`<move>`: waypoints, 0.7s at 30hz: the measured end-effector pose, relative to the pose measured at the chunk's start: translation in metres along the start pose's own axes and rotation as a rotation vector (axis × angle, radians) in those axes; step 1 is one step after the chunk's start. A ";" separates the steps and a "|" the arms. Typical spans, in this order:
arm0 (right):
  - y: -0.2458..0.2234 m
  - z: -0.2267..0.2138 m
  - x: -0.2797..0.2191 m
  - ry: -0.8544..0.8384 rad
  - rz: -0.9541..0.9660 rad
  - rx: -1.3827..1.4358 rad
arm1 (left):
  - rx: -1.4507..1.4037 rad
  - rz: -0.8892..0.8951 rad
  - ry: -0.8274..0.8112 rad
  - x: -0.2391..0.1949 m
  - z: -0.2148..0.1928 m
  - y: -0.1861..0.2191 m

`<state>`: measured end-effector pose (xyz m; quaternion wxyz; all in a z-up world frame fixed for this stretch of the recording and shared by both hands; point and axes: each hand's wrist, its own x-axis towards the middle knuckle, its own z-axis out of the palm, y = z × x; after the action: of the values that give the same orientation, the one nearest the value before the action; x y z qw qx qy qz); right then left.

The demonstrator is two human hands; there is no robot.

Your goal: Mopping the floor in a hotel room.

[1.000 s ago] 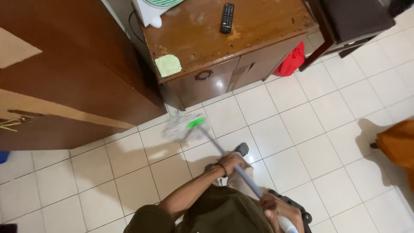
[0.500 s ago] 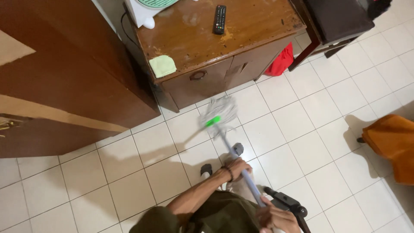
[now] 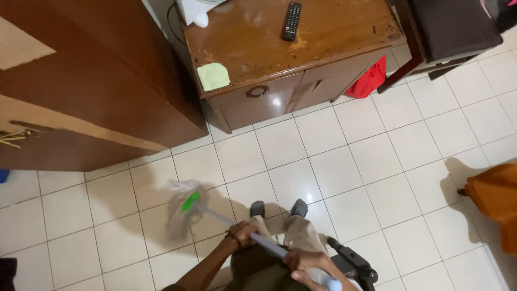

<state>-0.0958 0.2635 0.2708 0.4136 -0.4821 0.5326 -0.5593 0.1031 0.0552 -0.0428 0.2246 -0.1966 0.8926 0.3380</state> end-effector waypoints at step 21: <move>-0.026 -0.122 -0.016 0.100 -0.387 -0.011 | -0.176 0.328 -0.004 0.124 -0.121 0.272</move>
<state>-0.2111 0.3060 0.2990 0.2688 -0.5493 0.4530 -0.6487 -0.1682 0.1357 0.1126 0.1502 -0.0666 0.8791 0.4473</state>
